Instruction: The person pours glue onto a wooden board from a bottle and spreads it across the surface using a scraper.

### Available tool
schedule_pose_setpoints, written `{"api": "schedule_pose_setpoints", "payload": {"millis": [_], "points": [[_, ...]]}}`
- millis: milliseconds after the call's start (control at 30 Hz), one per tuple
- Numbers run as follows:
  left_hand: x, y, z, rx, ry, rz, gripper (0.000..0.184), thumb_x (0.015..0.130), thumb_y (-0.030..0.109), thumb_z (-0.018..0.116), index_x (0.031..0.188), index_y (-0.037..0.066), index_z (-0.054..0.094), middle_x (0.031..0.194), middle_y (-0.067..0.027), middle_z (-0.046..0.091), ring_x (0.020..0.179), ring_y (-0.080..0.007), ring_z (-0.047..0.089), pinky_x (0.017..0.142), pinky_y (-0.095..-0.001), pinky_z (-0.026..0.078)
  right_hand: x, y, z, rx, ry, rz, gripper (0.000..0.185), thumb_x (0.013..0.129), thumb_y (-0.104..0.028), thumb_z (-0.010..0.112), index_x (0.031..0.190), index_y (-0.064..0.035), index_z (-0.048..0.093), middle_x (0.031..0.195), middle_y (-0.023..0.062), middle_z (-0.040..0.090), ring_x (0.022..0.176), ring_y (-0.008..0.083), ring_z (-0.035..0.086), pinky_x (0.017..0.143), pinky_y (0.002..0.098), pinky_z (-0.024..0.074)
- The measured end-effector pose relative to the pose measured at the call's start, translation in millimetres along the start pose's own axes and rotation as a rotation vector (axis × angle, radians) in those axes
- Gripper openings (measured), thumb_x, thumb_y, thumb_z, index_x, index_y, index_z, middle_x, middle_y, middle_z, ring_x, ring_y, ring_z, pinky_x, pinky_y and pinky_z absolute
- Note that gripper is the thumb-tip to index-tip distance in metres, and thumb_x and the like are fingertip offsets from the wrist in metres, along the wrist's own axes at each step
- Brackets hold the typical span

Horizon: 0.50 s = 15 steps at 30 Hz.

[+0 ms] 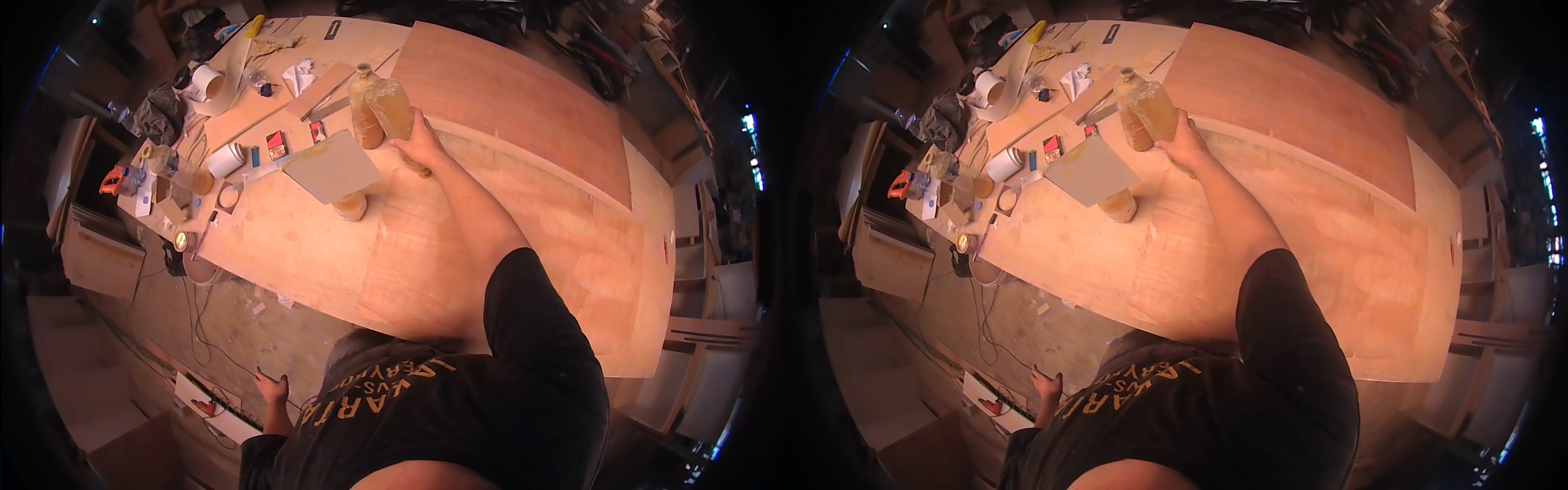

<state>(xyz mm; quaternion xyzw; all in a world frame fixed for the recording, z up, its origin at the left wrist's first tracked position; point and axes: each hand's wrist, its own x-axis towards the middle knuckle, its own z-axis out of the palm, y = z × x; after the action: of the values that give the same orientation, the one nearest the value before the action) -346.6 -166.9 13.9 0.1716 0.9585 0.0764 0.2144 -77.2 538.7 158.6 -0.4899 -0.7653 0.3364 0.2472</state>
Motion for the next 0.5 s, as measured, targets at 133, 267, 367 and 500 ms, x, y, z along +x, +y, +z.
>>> {"api": "schedule_pose_setpoints", "payload": {"millis": [133,267,367,500], "points": [[11.8,12.8,13.3,-0.093,-0.016,0.106,0.097,0.075,0.011,0.082,0.154,-0.003,0.026,0.15,-0.0334,0.036,0.139,-0.0491,0.039,0.117,-0.05,0.036,-0.5,-1.4,-1.0,-0.058,-0.029,0.038,0.09,0.085,-0.027,0.081,0.153,-0.0096,0.025,0.148,0.0243,0.045,0.137,0.0399,0.049,0.113,0.0472,0.0433],[16.3,58.7,9.1,-0.141,-0.047,0.161,0.096,0.076,0.01,0.081,0.153,-0.005,0.026,0.149,-0.0327,0.037,0.138,-0.0492,0.04,0.117,-0.0494,0.036,-5.2,-14.9,-8.5,-0.078,-0.058,0.069,0.089,0.086,-0.028,0.08,0.153,-0.0099,0.025,0.149,0.0254,0.044,0.138,0.0399,0.049,0.114,0.0471,0.0429],[16.8,68.5,14.2,-0.173,-0.064,0.227,0.094,0.076,0.009,0.08,0.152,-0.005,0.028,0.148,-0.0318,0.038,0.138,-0.0488,0.04,0.117,-0.0491,0.036,-5.4,-13.5,-8.5,-0.075,-0.07,0.073,0.09,0.086,-0.028,0.08,0.154,-0.0089,0.024,0.149,0.0259,0.044,0.138,0.0396,0.048,0.114,0.0467,0.0426],[18.5,71.6,23.4,-0.168,-0.078,0.27,0.093,0.076,0.009,0.08,0.151,-0.006,0.029,0.147,-0.0311,0.039,0.136,-0.0482,0.042,0.117,-0.0488,0.036,-8.4,-14.2,-8.3,-0.081,-0.075,0.064,0.092,0.085,-0.031,0.08,0.154,-0.0058,0.024,0.148,0.0269,0.045,0.138,0.0393,0.049,0.114,0.046,0.0424]]}}
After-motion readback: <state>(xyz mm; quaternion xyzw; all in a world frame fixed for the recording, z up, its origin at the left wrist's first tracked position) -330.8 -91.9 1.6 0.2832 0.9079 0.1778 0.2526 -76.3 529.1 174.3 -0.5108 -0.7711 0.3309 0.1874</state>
